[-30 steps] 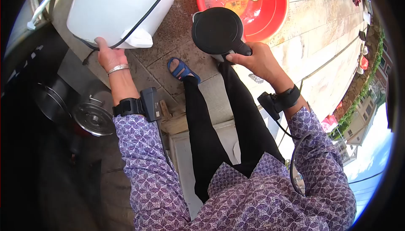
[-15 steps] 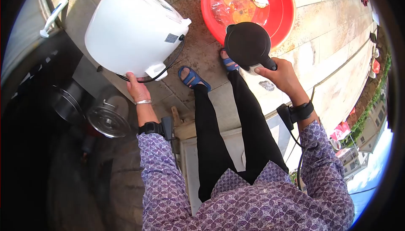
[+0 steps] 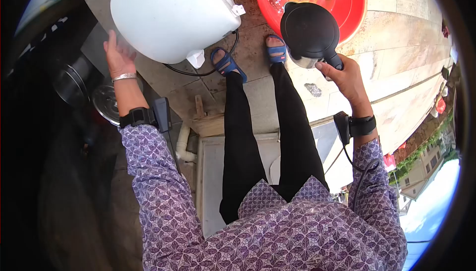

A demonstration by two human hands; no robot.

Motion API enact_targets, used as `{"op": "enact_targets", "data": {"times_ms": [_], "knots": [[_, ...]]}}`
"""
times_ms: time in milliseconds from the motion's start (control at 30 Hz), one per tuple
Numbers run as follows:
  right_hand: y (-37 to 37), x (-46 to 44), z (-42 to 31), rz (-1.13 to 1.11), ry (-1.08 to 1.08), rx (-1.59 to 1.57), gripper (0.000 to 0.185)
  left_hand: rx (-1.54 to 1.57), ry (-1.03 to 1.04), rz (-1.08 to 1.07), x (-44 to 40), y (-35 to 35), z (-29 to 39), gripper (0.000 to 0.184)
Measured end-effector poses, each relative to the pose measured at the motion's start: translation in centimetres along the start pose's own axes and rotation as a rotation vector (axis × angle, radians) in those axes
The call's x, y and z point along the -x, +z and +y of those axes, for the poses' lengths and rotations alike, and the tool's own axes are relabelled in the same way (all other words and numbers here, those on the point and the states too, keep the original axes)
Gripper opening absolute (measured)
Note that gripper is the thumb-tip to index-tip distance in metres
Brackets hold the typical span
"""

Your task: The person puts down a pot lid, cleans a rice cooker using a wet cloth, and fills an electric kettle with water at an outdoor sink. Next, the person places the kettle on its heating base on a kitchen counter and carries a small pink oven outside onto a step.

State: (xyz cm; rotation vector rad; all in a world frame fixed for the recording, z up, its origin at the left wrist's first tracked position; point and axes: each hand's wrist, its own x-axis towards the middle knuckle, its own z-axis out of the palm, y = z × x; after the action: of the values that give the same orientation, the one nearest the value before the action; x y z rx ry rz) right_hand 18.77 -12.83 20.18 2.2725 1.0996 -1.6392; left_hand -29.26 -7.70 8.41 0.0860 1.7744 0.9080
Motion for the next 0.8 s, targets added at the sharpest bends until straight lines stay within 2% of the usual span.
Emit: {"op": "enact_targets", "data": {"times_ms": [33,67,133,233,267,333,400,467,533,667,800], "knots": [[0.1,-0.4,0.2,0.013,-0.019,-0.003,0.041,0.144,0.161,-0.178,-3.2,3.0,2.1,0.086],[0.1,-0.4,-0.2,0.021,-0.033,-0.006,0.041,-0.217,0.106,-0.207,-6.3,5.1,3.7,0.063],[0.2,0.1,0.3,0.034,-0.029,-0.009,0.041,-0.091,0.041,-0.179,-9.7,7.6,5.5,0.043],[0.4,0.1,1.0,0.023,0.020,-0.011,0.041,-0.199,0.002,-0.147,-8.7,10.5,7.1,0.039],[0.4,0.2,1.1,0.012,0.027,-0.011,0.041,-0.199,0.057,-0.113,-8.2,10.6,6.9,0.040],[0.1,0.4,0.8,0.020,0.007,-0.046,0.041,-0.148,0.137,-0.060,-6.1,10.6,5.7,0.040],[-0.1,0.6,0.6,0.017,0.026,-0.052,0.040,-0.024,0.145,0.015,-1.5,11.0,4.8,0.037],[-0.2,0.9,0.2,0.015,0.041,-0.051,0.039,0.018,0.157,0.029,-0.8,9.2,2.1,0.031],[-0.4,1.2,0.1,0.023,0.027,-0.022,0.038,0.072,0.156,-0.164,0.4,6.3,-1.0,0.028],[-0.8,2.0,-0.9,0.032,0.010,0.004,0.038,0.029,0.185,-0.208,4.5,3.0,-6.5,0.031],[-1.4,2.9,-2.0,0.039,0.009,0.013,0.038,-0.138,0.031,-0.305,8.3,-0.1,-11.4,0.031]]}}
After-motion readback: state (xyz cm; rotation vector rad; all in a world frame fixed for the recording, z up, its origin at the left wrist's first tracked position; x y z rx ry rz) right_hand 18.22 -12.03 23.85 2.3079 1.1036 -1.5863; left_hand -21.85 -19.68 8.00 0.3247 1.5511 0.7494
